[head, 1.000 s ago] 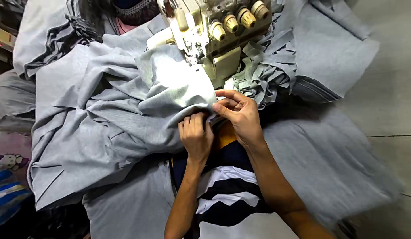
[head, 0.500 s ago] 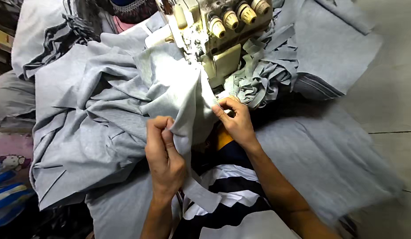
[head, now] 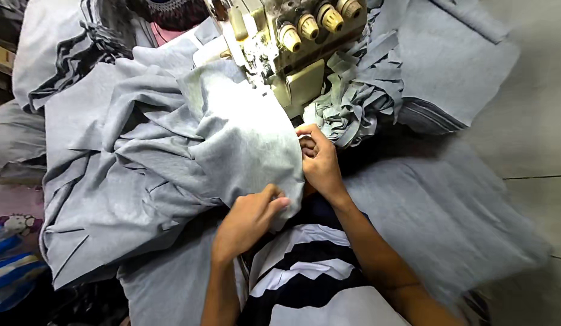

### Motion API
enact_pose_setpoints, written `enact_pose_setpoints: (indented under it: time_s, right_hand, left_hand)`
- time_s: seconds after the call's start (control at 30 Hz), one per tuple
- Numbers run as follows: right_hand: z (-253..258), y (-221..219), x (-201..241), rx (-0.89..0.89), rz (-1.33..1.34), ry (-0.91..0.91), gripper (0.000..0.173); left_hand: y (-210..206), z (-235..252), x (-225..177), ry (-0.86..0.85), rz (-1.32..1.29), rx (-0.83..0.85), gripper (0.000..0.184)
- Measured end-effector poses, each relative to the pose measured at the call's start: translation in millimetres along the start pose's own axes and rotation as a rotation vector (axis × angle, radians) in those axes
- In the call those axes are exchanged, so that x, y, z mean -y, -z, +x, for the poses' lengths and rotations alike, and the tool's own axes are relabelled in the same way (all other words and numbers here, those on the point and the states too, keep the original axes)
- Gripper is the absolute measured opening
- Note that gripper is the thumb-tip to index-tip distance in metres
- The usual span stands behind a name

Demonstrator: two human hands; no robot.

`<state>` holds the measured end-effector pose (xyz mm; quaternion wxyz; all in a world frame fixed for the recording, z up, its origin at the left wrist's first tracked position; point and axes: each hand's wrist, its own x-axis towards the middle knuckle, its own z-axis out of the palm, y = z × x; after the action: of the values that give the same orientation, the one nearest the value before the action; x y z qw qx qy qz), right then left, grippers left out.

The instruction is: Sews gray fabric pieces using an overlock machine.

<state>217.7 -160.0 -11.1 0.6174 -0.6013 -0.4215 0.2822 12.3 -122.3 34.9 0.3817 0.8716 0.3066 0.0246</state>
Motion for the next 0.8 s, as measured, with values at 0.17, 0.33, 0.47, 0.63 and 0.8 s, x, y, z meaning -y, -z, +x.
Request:
enact_pose_setpoints:
  time_s: [0.17, 0.33, 0.47, 0.63, 0.8]
  right_hand:
    - [1, 9, 4, 0.068, 0.122, -0.104, 0.031]
    - [3, 11, 11, 0.052, 0.205, -0.184, 0.052]
    - [2, 6, 12, -0.014, 0.048, -0.063, 0.035]
    - [-2, 3, 18, -0.047, -0.052, -0.003, 0.016]
    - [-2, -2, 11, -0.044, -0.111, -0.005, 0.017]
  left_hand:
    - [44, -49, 55, 0.277, -0.113, -0.709, 0.043]
    - [40, -30, 71, 0.321, -0.202, -0.667, 0.045]
    - [31, -8, 52, 0.320, -0.294, -0.738, 0.025]
    - [55, -18, 55, 0.168, -0.369, -0.949, 0.013]
    - [46, -6, 60, 0.431, 0.220, -0.920, 0.033]
